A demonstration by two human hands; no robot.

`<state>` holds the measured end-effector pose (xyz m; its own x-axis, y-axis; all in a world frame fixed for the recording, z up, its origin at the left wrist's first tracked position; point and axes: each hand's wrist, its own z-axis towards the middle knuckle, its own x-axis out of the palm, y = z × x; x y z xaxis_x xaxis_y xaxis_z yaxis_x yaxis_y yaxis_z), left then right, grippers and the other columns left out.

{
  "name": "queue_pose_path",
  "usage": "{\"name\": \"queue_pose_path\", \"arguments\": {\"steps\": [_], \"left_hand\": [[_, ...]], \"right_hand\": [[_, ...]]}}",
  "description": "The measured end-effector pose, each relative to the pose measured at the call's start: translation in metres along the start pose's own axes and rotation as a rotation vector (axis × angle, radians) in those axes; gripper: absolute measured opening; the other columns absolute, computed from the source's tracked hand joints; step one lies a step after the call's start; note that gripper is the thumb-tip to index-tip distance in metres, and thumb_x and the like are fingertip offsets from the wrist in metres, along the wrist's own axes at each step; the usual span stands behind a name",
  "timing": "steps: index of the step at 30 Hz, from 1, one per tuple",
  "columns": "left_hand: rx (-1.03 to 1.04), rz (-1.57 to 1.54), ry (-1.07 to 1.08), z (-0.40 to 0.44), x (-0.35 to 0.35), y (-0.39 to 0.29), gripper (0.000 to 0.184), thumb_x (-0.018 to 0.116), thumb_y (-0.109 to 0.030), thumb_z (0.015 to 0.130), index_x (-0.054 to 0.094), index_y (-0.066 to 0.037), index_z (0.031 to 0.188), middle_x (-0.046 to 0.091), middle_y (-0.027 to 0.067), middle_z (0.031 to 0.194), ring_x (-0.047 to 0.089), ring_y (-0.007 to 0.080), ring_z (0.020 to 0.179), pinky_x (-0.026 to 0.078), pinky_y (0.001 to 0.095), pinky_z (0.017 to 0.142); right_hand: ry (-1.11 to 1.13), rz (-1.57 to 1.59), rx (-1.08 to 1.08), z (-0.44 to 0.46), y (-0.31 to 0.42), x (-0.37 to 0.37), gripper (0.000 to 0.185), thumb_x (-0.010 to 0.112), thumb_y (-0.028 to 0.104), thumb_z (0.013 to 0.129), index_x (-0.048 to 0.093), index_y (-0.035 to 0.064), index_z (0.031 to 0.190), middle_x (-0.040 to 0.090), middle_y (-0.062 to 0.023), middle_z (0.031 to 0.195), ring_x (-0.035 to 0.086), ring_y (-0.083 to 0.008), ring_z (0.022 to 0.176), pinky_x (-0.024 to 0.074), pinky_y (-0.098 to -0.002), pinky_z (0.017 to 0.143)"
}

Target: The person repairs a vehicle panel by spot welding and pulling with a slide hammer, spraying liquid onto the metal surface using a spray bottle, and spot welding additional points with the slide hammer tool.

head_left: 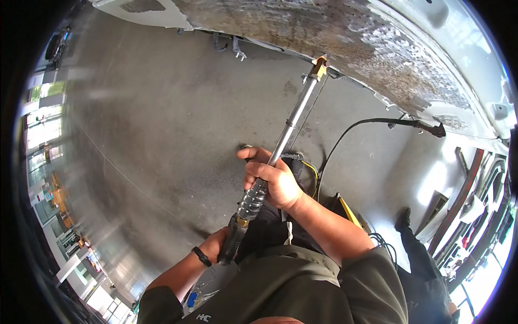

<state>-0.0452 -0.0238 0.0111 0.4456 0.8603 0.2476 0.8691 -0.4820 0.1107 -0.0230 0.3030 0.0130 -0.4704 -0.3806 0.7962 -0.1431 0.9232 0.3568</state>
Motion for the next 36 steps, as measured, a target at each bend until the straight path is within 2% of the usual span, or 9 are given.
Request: {"name": "queue_pose_path", "arguments": {"steps": [6,9,13,16,18,19,21,26,36], "left_hand": [[-0.049,-0.083,0.112,-0.023,0.018,-0.017,0.055,0.041,-0.057,0.105,0.067,-0.009,0.109,0.069,0.0107,0.078,0.068,0.0277,0.062,0.059,0.0434,0.062],[0.058,0.038,0.071,-0.011,0.007,0.001,0.054,0.041,-0.055,0.103,0.068,-0.008,0.108,0.069,0.0108,0.077,0.068,0.0269,0.063,0.06,0.0433,0.063],[-0.012,-0.055,-0.034,-0.014,0.011,0.015,0.054,0.039,-0.054,0.104,0.068,-0.007,0.107,0.068,0.0111,0.073,0.068,0.0258,0.061,0.06,0.0415,0.061],[0.006,-0.002,-0.026,-0.024,0.02,0.015,0.053,0.037,-0.051,0.106,0.067,-0.007,0.108,0.068,0.0102,0.072,0.067,0.0253,0.058,0.059,0.0402,0.058],[0.061,0.051,0.073,-0.031,0.022,0.009,0.053,0.035,-0.05,0.108,0.067,-0.008,0.11,0.068,0.0096,0.073,0.067,0.0253,0.056,0.059,0.0398,0.056],[-0.032,-0.056,0.03,-0.036,0.019,0.015,0.049,0.036,-0.046,0.11,0.066,-0.008,0.111,0.068,0.0093,0.075,0.066,0.0242,0.053,0.057,0.0389,0.051],[0.024,0.073,-0.024,-0.042,0.018,0.027,0.045,0.038,-0.043,0.111,0.066,-0.007,0.112,0.068,0.0085,0.075,0.067,0.0226,0.053,0.057,0.0372,0.05],[0.108,0.194,0.014,-0.024,0.012,0.02,0.035,0.044,-0.033,0.11,0.066,-0.006,0.111,0.068,0.0047,0.077,0.067,0.0177,0.056,0.059,0.0322,0.052],[0.03,0.019,-0.055,-0.023,0.027,0.012,0.052,0.041,-0.05,0.108,0.068,-0.006,0.105,0.07,0.0093,0.076,0.068,0.0243,0.06,0.059,0.0382,0.058]], "right_hand": [[0.015,0.072,-0.069,-0.004,0.01,-0.001,0.057,0.06,0.01,0.091,0.047,-0.0061,0.144,0.063,-0.0076,0.081,0.063,-0.0191,0.076,0.0528,-0.0327,0.075],[0.02,-0.062,-0.211,0.022,0.052,-0.024,0.063,0.062,0.009,0.088,0.043,-0.0102,0.145,0.063,-0.0064,0.077,0.065,-0.0185,0.072,0.0535,-0.031,0.073],[-0.051,0.011,-0.289,0.062,0.125,-0.041,0.063,0.06,0.018,0.094,0.042,-0.0091,0.147,0.064,-0.0057,0.076,0.063,-0.017,0.068,0.0512,-0.0297,0.064],[-0.038,-0.178,-0.392,0.037,0.079,-0.036,0.058,0.061,0.03,0.098,0.046,-0.0048,0.142,0.065,-0.0064,0.077,0.065,-0.0174,0.069,0.052,-0.0306,0.064],[0.047,0.077,-0.194,0.003,-0.002,-0.019,0.046,0.065,0.02,0.095,0.053,-0.0032,0.133,0.064,-0.0064,0.081,0.066,-0.0179,0.072,0.0527,-0.0309,0.068],[0.07,0.2,-0.091,-0.015,-0.042,-0.01,0.04,0.067,0.015,0.094,0.057,-0.0024,0.129,0.064,-0.0064,0.083,0.066,-0.0181,0.073,0.0531,-0.031,0.07],[0.023,0.125,-0.003,-0.032,-0.044,0.001,0.028,0.066,0.01,0.093,0.063,-0.0019,0.119,0.064,-0.0057,0.085,0.065,-0.0177,0.073,0.0525,-0.0309,0.07],[-0.063,0.089,0.007,-0.027,-0.024,0.001,0.027,0.064,0.011,0.095,0.062,-0.0012,0.118,0.06,-0.0047,0.084,0.063,-0.0185,0.075,0.0519,-0.032,0.071],[-0.043,0.03,0.017,-0.017,0.008,0.009,0.026,0.065,0.011,0.094,0.063,-0.0012,0.116,0.061,-0.0046,0.085,0.064,-0.0185,0.075,0.0529,-0.0317,0.071]]}}
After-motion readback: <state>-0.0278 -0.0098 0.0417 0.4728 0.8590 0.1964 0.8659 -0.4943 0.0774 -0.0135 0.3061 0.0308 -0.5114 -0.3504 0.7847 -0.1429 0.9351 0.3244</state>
